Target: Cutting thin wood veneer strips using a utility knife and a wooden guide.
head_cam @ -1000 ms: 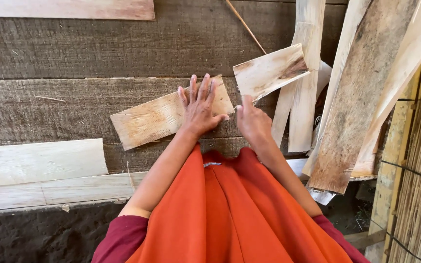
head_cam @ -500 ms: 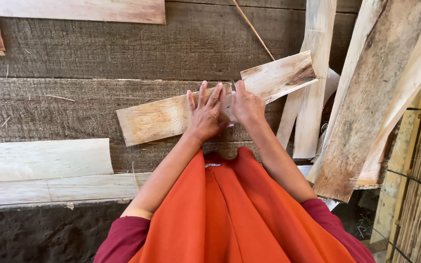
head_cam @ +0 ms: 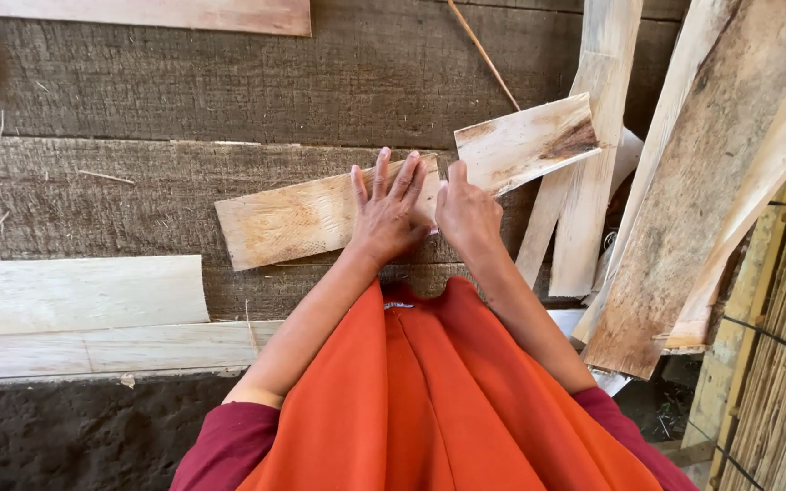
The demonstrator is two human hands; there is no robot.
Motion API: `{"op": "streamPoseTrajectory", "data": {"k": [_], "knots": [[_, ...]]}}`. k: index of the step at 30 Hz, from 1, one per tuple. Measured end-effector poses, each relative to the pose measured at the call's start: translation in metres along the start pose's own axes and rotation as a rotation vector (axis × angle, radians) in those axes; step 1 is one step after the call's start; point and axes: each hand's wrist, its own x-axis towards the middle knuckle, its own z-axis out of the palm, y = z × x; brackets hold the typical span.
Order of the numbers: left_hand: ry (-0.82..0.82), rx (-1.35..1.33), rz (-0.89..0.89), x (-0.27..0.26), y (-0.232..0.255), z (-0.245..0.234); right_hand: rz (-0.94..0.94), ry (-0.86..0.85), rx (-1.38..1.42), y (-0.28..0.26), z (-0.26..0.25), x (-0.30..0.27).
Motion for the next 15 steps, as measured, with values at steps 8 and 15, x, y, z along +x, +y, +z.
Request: {"op": "streamPoseTrajectory", "data": {"k": [8,15], "knots": [[-0.004,0.018,-0.006,-0.001,-0.001,0.0,-0.005,0.025,-0.022,0.002,0.012,0.013],[-0.023,0.03,-0.014,0.0,0.001,-0.001,-0.057,0.053,-0.052,0.004,0.016,0.018]]}}
